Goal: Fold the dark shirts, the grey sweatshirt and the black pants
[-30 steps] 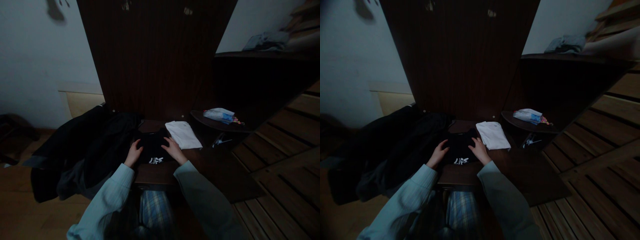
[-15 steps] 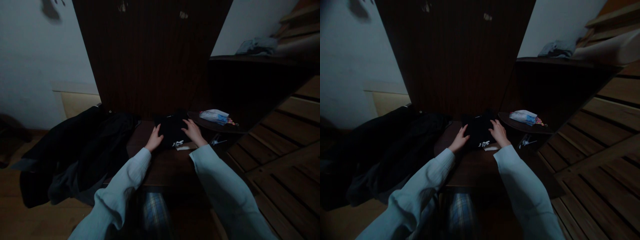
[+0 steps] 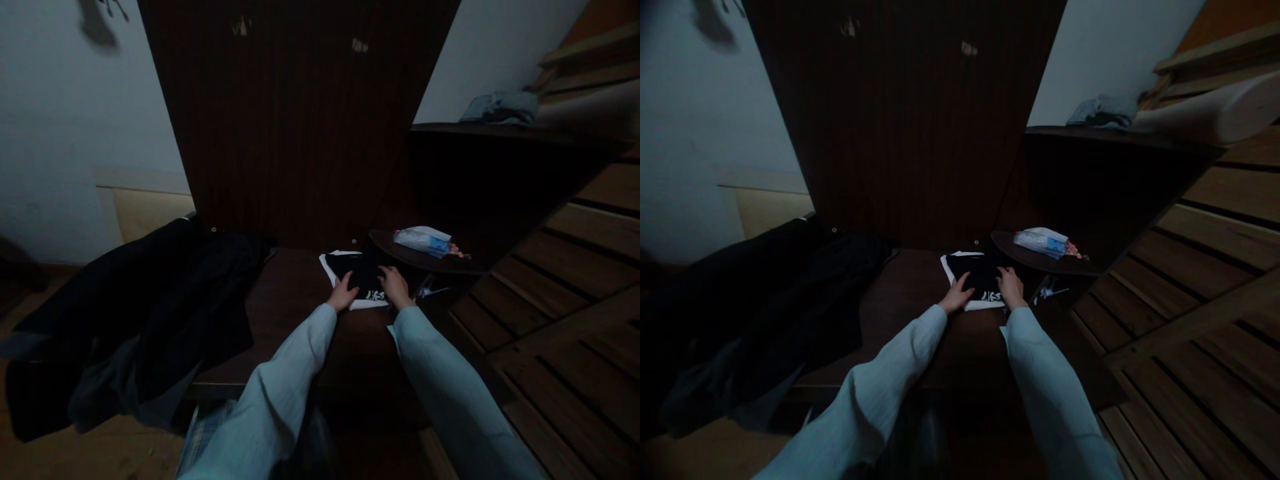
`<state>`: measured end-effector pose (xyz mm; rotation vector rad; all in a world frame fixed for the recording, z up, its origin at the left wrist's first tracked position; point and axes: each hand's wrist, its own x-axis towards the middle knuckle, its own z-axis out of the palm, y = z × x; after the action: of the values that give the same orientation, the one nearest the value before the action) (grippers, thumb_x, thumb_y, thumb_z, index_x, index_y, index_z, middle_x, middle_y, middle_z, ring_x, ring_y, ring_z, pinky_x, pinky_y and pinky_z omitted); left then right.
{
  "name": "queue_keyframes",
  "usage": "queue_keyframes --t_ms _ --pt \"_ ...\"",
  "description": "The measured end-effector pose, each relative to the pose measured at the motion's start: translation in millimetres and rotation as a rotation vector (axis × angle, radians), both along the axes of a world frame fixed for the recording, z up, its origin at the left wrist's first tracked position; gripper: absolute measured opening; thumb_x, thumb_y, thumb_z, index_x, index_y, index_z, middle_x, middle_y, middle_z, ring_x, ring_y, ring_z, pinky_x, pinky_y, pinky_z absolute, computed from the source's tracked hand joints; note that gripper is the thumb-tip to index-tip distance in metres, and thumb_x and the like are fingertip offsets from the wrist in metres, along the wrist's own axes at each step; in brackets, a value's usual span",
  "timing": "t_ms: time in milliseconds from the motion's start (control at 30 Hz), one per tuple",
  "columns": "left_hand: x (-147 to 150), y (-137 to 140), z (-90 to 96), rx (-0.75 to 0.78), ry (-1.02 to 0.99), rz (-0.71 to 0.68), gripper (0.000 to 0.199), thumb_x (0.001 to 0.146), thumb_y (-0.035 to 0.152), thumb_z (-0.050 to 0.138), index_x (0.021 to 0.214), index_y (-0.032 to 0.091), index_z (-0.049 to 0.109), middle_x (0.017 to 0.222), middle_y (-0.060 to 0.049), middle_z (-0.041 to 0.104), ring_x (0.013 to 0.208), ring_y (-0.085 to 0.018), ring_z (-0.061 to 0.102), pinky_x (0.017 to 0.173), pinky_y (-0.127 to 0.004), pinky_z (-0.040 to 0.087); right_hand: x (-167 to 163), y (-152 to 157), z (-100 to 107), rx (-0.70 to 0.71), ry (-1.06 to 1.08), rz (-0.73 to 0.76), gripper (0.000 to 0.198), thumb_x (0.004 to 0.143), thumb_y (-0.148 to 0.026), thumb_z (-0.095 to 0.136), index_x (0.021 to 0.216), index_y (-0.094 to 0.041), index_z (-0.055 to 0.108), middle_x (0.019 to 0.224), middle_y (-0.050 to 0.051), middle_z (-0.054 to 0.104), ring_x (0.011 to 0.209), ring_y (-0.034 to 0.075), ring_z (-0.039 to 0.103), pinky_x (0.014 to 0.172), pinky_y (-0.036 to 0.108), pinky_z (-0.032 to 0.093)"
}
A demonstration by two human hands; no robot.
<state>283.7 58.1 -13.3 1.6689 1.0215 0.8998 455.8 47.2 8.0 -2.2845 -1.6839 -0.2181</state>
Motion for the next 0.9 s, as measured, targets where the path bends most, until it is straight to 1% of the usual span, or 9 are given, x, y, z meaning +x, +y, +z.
queue_keyframes --t_ms 67,133,300,400,600,900 --pt "-1.4 -5.2 -1.9 0.08 0.177 0.019 0.051 0.079 0.021 0.05 0.128 0.012 0.039 0.133 -0.015 0.036 0.121 -0.023 0.039 0.102 -0.03 0.029 1.5 1.1 -11.3 -0.025 0.022 -0.023 0.032 0.085 -0.023 0.041 0.112 -0.02 0.058 0.112 0.01 0.054 0.092 0.02 0.058 0.074 0.027 0.046" --pt "-3.6 -8.2 -0.2 0.142 0.32 0.034 0.047 0.082 0.024 0.045 0.127 0.012 0.039 0.132 -0.015 0.037 0.119 -0.022 0.042 0.1 -0.028 0.031 2.2 2.2 -17.2 -0.006 0.034 -0.04 0.032 0.085 -0.022 0.04 0.111 -0.02 0.059 0.114 0.01 0.053 0.093 0.02 0.058 0.076 0.027 0.045" --pt "-8.9 -10.1 9.5 0.196 0.51 0.044 0.046 0.086 0.027 0.036 0.129 0.012 0.036 0.127 -0.017 0.042 0.107 -0.026 0.052 0.092 -0.036 0.038 -1.0 2.8 -21.1 0.081 0.073 -0.051 0.034 0.084 -0.021 0.039 0.113 -0.019 0.058 0.121 0.01 0.049 0.095 0.02 0.057 0.081 0.029 0.044" --pt "-12.5 -9.0 13.8 0.265 0.669 0.062 0.045 0.087 0.028 0.031 0.129 0.012 0.036 0.123 -0.017 0.047 0.106 -0.027 0.052 0.091 -0.038 0.038 -6.3 1.4 -22.0 0.102 0.106 -0.042 0.037 0.085 -0.021 0.036 0.115 -0.017 0.056 0.124 0.012 0.047 0.097 0.021 0.057 0.082 0.03 0.044" --pt "-22.4 -4.0 16.1 0.301 0.717 0.039 0.043 0.087 0.022 0.029 0.128 0.009 0.038 0.118 -0.017 0.052 0.107 -0.024 0.051 0.096 -0.036 0.031 -16.8 2.6 -21.3 0.102 0.157 -0.063 0.037 0.084 -0.021 0.036 0.117 -0.016 0.054 0.125 0.012 0.045 0.1 0.023 0.056 0.084 0.031 0.044" --pt "-27.2 -3.0 16.3 0.308 0.737 0.055 0.044 0.086 0.018 0.028 0.127 0.008 0.039 0.116 -0.018 0.052 0.104 -0.025 0.053 0.093 -0.035 0.034 -21.6 5.6 -18.7 0.079 0.18 -0.062 0.038 0.084 -0.02 0.036 0.117 -0.014 0.054 0.122 0.015 0.047 0.106 0.024 0.053 0.088 0.032 0.042"
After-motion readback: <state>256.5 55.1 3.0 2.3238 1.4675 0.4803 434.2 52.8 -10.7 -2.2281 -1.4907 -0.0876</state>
